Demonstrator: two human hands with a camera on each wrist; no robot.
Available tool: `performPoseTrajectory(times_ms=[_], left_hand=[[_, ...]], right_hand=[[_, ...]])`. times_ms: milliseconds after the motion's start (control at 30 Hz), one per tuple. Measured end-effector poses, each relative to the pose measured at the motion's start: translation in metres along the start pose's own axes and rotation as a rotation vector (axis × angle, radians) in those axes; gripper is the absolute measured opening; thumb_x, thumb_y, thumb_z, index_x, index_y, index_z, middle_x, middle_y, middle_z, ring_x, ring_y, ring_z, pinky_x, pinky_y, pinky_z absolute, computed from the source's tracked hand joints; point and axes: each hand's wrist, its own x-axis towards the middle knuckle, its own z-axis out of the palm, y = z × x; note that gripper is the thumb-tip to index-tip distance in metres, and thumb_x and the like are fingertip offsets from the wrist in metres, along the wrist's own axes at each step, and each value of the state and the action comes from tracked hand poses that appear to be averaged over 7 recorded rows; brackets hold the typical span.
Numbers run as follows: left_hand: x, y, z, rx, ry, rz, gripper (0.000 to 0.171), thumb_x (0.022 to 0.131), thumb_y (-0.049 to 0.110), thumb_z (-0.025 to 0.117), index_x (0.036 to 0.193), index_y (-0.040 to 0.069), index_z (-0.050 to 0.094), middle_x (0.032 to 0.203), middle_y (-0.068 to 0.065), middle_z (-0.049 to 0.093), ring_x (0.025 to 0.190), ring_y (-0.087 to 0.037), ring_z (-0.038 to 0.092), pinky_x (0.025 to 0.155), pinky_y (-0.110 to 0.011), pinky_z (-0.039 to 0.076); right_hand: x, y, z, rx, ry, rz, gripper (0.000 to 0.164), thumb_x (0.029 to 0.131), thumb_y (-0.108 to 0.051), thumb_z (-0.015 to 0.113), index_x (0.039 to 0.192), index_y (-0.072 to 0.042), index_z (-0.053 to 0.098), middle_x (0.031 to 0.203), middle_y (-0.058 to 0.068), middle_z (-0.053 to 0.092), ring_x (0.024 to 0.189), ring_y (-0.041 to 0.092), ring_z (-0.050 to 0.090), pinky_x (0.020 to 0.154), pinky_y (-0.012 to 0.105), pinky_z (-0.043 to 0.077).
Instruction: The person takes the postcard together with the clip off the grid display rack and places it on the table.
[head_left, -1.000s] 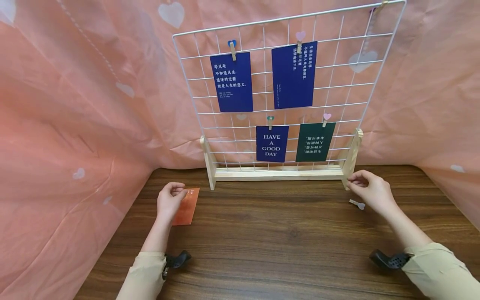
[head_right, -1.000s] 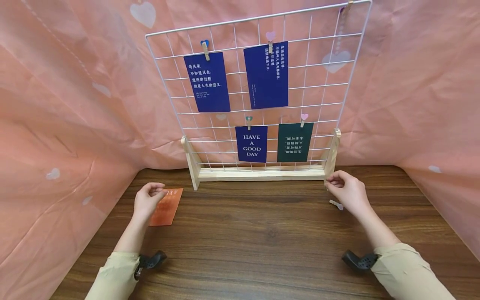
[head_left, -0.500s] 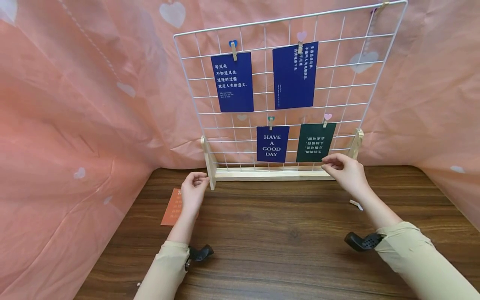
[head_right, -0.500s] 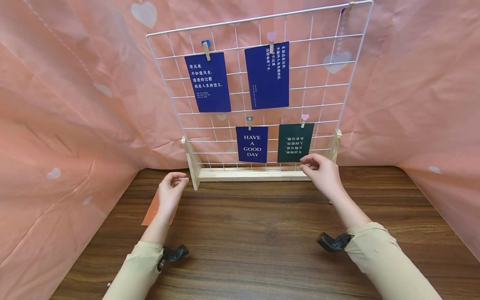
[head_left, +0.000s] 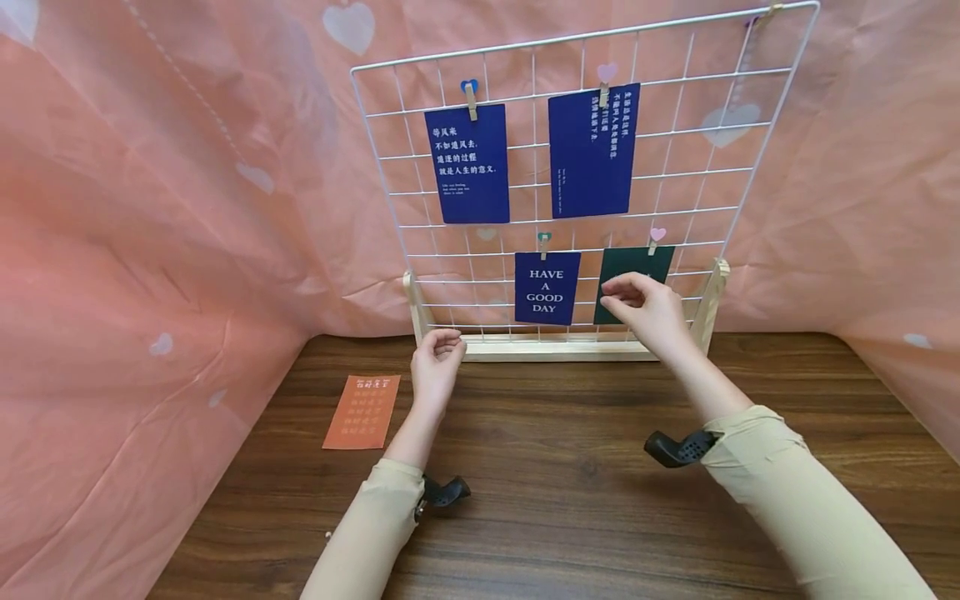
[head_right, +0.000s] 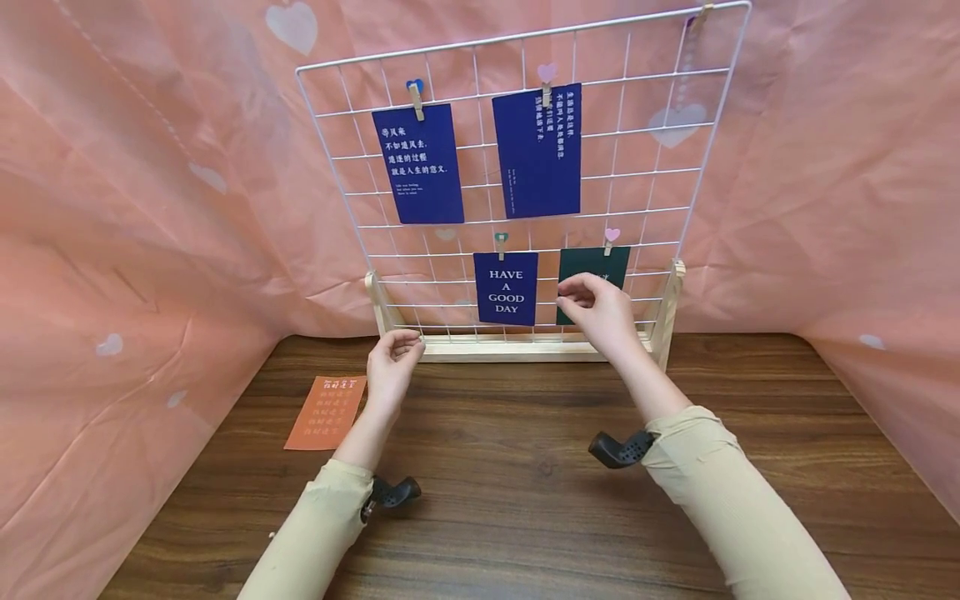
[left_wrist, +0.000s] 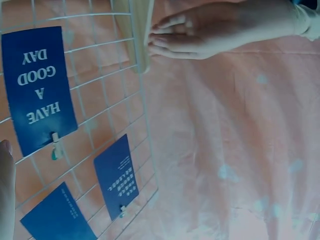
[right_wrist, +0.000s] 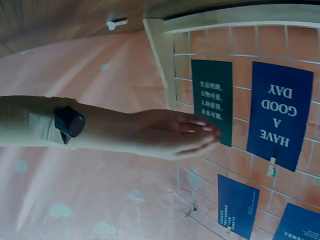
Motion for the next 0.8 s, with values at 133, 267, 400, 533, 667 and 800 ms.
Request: performPoseTrajectory(times_ms=[133,267,400,533,667,800], left_hand=[[0.002,-0.003,0.014,-0.059,-0.024,0.009,0.018,0.079,0.000,0.064,0.097,-0.004,0.062,0.089,-0.015,0.062,0.080,-0.020,0.059,0.072,-0.021,0.050],[0.006,-0.006,0.027,-0.088,-0.043,0.010,0.022,0.080,0.000,0.064,0.100,-0.006,0.060,0.091,-0.016,0.062,0.080,-0.019,0.059,0.073,-0.022,0.050],[0.011,-0.007,0.039,-0.114,-0.045,0.007,0.024,0.080,0.001,0.064,0.102,-0.008,0.059,0.095,-0.021,0.063,0.083,-0.022,0.060,0.078,-0.027,0.050],[0.014,0.001,0.048,-0.146,-0.070,0.014,0.026,0.080,-0.001,0.062,0.105,-0.011,0.058,0.101,-0.028,0.061,0.089,-0.032,0.059,0.084,-0.039,0.048],[0.011,0.017,0.054,-0.164,-0.092,0.050,0.027,0.079,-0.007,0.060,0.105,-0.015,0.056,0.102,-0.033,0.058,0.091,-0.040,0.057,0.085,-0.046,0.047],[0.007,0.027,0.062,-0.153,-0.093,0.089,0.027,0.078,-0.010,0.058,0.104,-0.018,0.055,0.102,-0.034,0.054,0.091,-0.042,0.056,0.084,-0.040,0.049]], right_hand=[[0.008,-0.009,0.008,0.016,-0.010,-0.006,0.023,0.084,-0.018,0.065,0.104,-0.008,0.062,0.095,0.008,0.066,0.083,0.017,0.060,0.068,0.012,0.045],[0.015,-0.016,0.015,0.033,-0.006,0.002,0.024,0.083,-0.018,0.065,0.104,-0.008,0.061,0.094,0.006,0.065,0.083,0.015,0.059,0.068,0.013,0.046],[0.020,-0.021,0.022,0.047,-0.001,0.005,0.024,0.083,-0.019,0.066,0.104,-0.010,0.061,0.096,0.004,0.065,0.083,0.012,0.059,0.069,0.014,0.046],[0.027,-0.028,0.026,0.070,0.009,-0.009,0.025,0.083,-0.019,0.066,0.105,-0.009,0.060,0.099,0.005,0.065,0.086,0.013,0.059,0.072,0.017,0.047],[0.035,-0.037,0.030,0.099,0.024,-0.014,0.026,0.083,-0.018,0.066,0.106,-0.009,0.061,0.100,0.005,0.065,0.087,0.013,0.059,0.074,0.019,0.048],[0.042,-0.045,0.033,0.120,0.041,-0.023,0.027,0.083,-0.017,0.066,0.107,-0.007,0.061,0.098,0.006,0.066,0.086,0.013,0.059,0.076,0.021,0.049]])
